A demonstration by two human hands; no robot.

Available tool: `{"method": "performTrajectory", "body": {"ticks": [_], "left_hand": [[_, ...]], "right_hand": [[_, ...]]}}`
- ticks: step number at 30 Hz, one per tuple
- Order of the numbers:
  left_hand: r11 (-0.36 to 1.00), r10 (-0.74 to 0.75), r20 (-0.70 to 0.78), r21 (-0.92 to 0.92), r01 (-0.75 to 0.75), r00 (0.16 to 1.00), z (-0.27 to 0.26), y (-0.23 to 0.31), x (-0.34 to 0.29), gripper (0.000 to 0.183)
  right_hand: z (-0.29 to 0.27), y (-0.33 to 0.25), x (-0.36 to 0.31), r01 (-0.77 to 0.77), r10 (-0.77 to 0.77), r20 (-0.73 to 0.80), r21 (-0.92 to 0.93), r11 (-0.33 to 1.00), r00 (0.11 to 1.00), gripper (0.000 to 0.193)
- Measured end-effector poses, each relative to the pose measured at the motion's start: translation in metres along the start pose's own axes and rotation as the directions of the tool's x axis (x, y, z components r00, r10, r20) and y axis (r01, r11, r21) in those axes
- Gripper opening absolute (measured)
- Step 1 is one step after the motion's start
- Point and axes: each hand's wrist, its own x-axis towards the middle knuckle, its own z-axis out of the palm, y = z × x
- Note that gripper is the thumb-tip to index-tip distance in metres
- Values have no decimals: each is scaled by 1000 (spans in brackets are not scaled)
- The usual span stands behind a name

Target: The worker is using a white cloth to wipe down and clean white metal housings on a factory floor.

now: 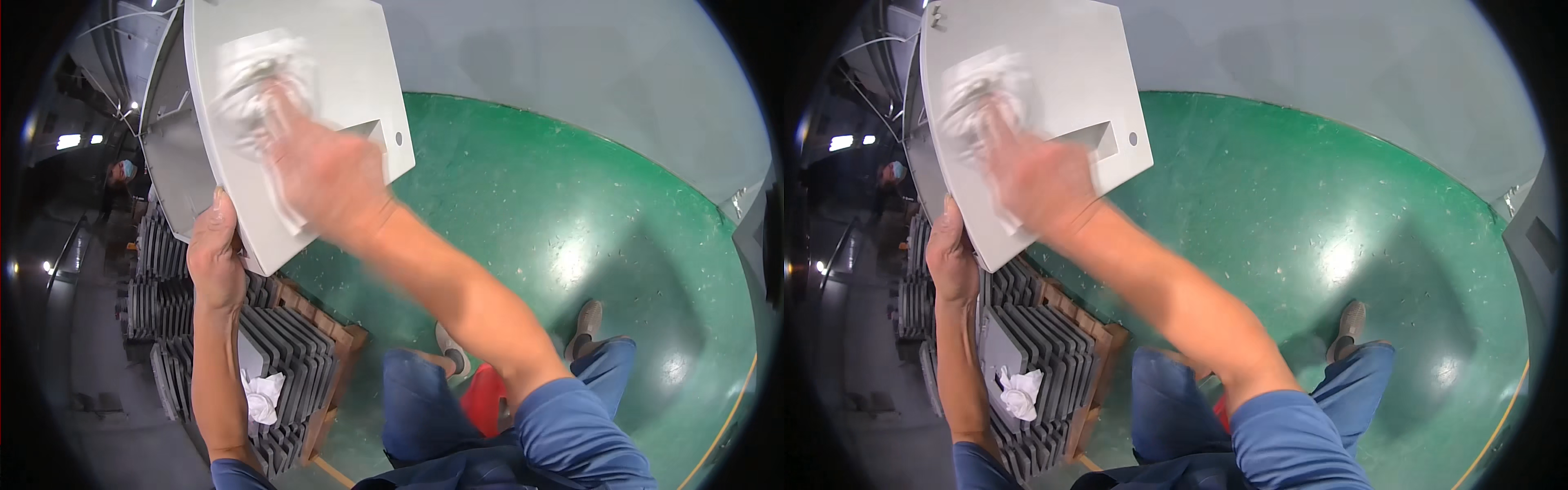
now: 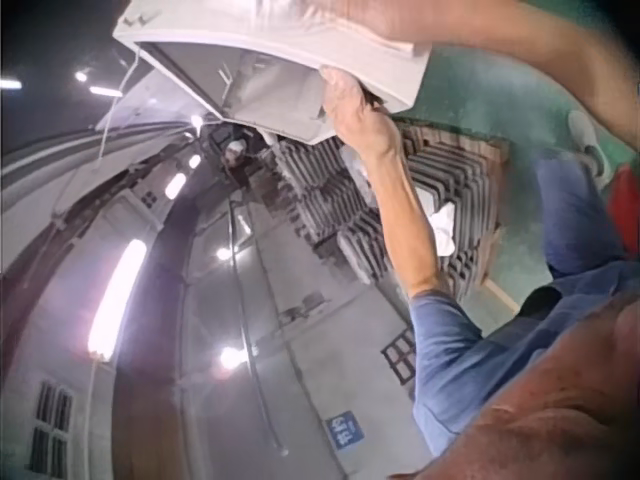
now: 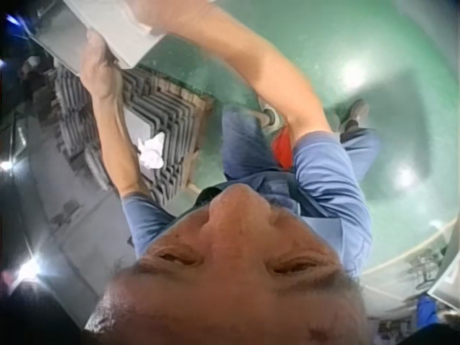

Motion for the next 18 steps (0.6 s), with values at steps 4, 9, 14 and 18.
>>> {"method": "performTrajectory", "body": {"ticks": [4, 9, 14, 18], "left_hand": [[993, -11, -49, 120, 17, 999, -14, -10, -6, 46], [999, -43, -23, -21, 43, 999, -37, -22, -5, 45], [998, 60, -31, -23, -61, 998, -45, -18, 3, 44], [999, 40, -4, 35, -40, 999, -42, -17, 9, 43]], "right_hand": [[60, 177, -80, -178, 375, 677, -344, 922, 633, 37], [72, 216, -140, -655, 644, 442, -152, 740, 624, 43], [54, 169, 42, -456, 460, 65, 316, 832, 885, 47], [38, 144, 134, -137, 205, -272, 247, 959, 940, 48]]}}
